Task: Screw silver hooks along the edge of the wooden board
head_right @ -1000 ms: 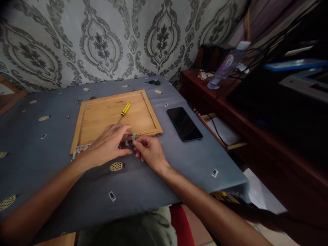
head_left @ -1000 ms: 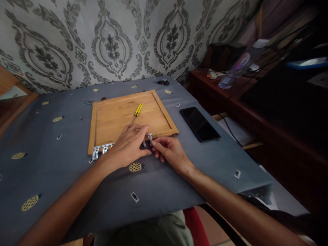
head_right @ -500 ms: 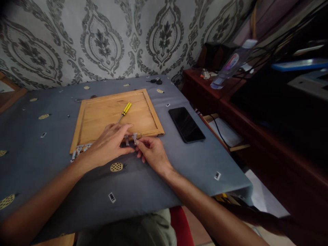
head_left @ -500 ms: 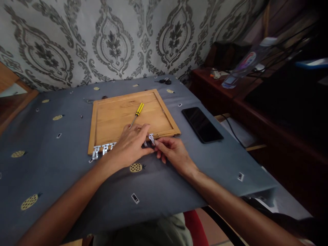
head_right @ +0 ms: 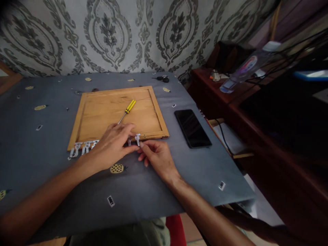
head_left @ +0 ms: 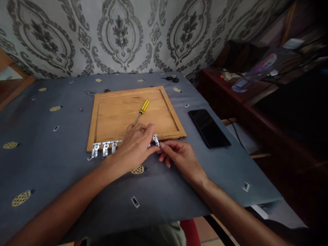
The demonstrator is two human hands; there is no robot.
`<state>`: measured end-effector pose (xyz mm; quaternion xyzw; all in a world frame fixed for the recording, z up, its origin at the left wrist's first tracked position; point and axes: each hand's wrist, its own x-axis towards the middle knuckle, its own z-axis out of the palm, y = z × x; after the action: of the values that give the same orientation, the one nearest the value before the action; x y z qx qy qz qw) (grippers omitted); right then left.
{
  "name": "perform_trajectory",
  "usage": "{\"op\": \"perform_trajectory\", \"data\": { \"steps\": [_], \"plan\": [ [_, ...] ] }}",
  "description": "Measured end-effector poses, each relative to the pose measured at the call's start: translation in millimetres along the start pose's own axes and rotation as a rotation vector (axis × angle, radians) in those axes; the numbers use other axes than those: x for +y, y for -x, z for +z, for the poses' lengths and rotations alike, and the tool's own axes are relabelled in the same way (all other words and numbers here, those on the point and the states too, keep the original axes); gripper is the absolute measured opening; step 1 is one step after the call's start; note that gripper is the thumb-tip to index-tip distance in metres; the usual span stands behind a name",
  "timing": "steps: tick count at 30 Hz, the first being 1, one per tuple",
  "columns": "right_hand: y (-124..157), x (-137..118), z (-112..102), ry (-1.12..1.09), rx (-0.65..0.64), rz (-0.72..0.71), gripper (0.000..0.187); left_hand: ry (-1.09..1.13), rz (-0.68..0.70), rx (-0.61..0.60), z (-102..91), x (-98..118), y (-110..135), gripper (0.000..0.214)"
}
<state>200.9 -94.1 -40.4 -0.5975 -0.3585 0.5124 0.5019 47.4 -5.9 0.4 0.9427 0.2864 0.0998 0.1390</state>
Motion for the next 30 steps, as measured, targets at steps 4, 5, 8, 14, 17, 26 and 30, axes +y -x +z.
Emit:
{"op": "perform_trajectory", "data": {
  "steps": [4, 5, 8, 14, 17, 26, 30],
  "plan": [
    [0, -1, 0, 0.014, -0.003, 0.014, 0.038, 0.009, -0.035, -0.016, -1.5, 3, -1, 0.037],
    [1, -2, 0, 0.016, -0.006, 0.013, 0.037, 0.010, -0.039, -0.012, -1.4, 4, -1, 0.036],
    [2, -3, 0, 0.028, -0.011, 0.015, 0.035, 0.017, -0.043, 0.014, 0.3, 4, -2, 0.034],
    [3, -3, 1, 0.037, -0.006, 0.013, 0.032, 0.028, -0.036, 0.059, 4.4, 4, -1, 0.035],
    [3, -2, 1, 0.062, -0.009, -0.007, 0.033, 0.008, -0.030, 0.075, 5.6, 3, -1, 0.039],
    [10, -3, 0, 0.165, 0.008, -0.036, 0.033, 0.012, -0.087, 0.069, 3.0, 6, -3, 0.048],
    [11, -5, -1, 0.144, -0.010, -0.022, 0.032, 0.009, -0.098, 0.052, 1.1, 7, -5, 0.050]
  ]
}}
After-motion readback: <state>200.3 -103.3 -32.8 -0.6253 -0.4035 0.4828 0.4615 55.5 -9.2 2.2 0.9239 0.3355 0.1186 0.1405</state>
